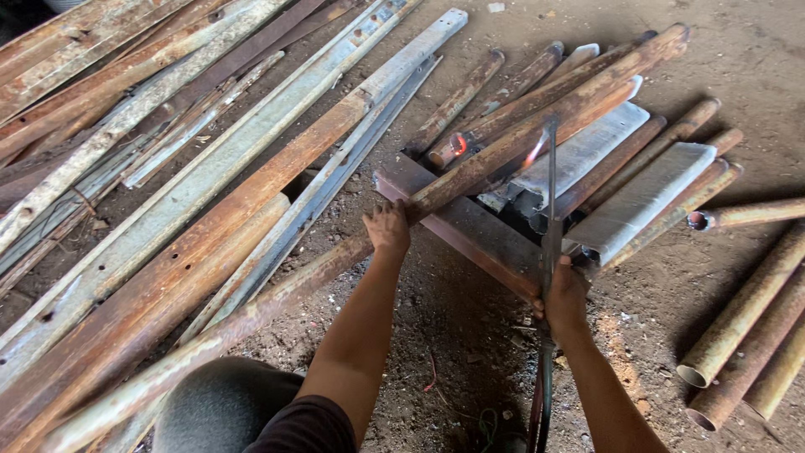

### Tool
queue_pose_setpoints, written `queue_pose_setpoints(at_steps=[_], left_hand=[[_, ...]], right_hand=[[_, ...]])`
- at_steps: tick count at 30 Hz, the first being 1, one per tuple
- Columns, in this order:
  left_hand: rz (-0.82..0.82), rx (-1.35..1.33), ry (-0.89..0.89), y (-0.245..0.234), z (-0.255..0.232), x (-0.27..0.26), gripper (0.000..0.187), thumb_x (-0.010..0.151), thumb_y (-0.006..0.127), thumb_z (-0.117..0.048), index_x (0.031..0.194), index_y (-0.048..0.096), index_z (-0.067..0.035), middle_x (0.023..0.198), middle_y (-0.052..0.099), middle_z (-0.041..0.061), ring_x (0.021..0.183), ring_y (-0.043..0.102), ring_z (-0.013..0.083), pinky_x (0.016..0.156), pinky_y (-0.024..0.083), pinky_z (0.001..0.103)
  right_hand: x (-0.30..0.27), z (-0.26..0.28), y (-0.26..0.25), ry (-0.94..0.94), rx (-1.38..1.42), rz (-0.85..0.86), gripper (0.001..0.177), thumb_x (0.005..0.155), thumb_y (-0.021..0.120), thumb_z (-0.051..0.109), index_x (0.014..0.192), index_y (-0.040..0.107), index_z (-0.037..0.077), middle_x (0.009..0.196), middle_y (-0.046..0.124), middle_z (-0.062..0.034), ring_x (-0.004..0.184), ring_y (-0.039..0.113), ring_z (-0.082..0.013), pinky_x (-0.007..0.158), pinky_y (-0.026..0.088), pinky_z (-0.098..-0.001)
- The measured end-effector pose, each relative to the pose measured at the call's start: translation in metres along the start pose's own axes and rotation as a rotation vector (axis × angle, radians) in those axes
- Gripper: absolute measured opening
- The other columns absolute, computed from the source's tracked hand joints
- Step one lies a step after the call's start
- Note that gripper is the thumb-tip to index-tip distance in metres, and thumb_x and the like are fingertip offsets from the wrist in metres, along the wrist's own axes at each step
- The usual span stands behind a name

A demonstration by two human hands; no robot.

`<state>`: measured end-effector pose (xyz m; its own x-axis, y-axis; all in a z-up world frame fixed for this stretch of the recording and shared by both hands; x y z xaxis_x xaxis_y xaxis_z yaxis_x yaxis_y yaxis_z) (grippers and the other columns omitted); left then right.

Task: The person cuts metal pipes using a cutting torch, holding and turning the pipes by hand.

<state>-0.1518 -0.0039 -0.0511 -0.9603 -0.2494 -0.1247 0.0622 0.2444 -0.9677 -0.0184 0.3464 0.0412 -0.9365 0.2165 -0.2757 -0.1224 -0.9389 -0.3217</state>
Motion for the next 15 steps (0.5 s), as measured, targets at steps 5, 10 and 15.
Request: queue_pose_setpoints(at_steps=[5,10,15], left_hand=[[-0.085,-0.124,-0.005,0.009,0.027,0.008,0.058,0.091,0.064,-0.010,0.144,0.049,-0.029,0.142,0.055,0.004,0.132,0.050,0.0303,0.107,0.039,0.059],[0.140,-0.133,0.016,0.000,0.051,-0.001,0.059,0.089,0.075,-0.033,0.142,0.053,-0.019,0.148,0.054,0.012,0.132,0.058,0.0289,0.110,0.049,0.045],[0.247,-0.099,0.010,-0.029,0.056,-0.024,0.072,0.091,0.073,-0.037,0.153,0.039,-0.023,0.137,0.062,0.015,0.124,0.064,0.0309,0.104,0.054,0.047]], right_hand=[[-0.003,0.005,0.020,0.003,0.041,0.023,0.075,0.096,0.028,0.076,0.098,0.056,0.006,0.061,0.051,-0.0041,0.046,0.048,-0.0136,0.041,0.039,-0.0314],[-0.001,-0.002,0.030,0.066,0.036,0.023,0.071,0.095,0.025,0.075,0.100,0.058,0.012,0.059,0.049,-0.0051,0.045,0.047,-0.0146,0.041,0.038,-0.0315],[0.005,-0.008,0.032,0.086,0.015,0.000,0.076,0.098,0.028,0.075,0.090,0.053,0.003,0.060,0.050,-0.0061,0.046,0.050,-0.0157,0.042,0.039,-0.0328]])
Point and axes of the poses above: each hand's wrist, its own x-axis towards the middle knuckle, its own y-axis out of the palm, z = x × y, the point moved 6 cm from there along x, towards the middle knuckle
